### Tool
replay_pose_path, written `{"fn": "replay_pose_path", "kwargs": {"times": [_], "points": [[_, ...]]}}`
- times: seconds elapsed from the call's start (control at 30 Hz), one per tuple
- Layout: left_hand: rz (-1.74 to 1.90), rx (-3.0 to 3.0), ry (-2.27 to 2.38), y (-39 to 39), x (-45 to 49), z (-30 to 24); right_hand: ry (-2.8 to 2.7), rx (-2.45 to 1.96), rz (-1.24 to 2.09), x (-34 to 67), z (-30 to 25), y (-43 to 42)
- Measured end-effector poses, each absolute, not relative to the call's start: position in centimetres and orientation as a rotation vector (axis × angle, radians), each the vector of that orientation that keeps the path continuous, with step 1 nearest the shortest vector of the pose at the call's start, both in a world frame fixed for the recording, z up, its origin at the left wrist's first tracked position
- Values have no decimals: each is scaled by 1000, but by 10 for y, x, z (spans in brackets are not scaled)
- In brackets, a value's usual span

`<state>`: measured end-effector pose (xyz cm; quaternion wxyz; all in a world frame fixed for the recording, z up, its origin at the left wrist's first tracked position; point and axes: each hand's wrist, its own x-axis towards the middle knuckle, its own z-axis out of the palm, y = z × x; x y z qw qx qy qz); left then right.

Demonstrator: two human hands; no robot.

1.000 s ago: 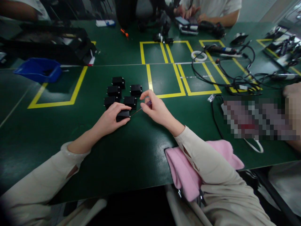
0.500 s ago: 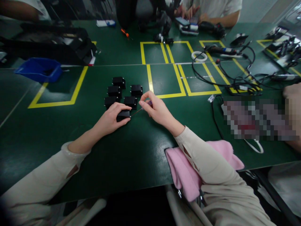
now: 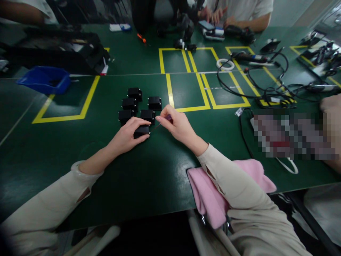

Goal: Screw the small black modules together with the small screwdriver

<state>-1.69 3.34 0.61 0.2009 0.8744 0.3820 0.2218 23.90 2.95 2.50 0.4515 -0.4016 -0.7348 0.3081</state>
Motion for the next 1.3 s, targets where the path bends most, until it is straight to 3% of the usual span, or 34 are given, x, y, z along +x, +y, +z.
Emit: {"fn": "replay_pose_path", "kwargs": {"times": [0.57, 0.97, 1.3], "points": [[625, 2338, 1072, 30, -5, 5, -1902, -1046, 500, 233, 36, 16], [588, 2675, 1155, 23, -6, 14, -2089, -1088, 299, 223, 47, 8], [329, 2759, 1160, 20, 7, 39, -2144, -1090, 237, 223, 53, 5]]}}
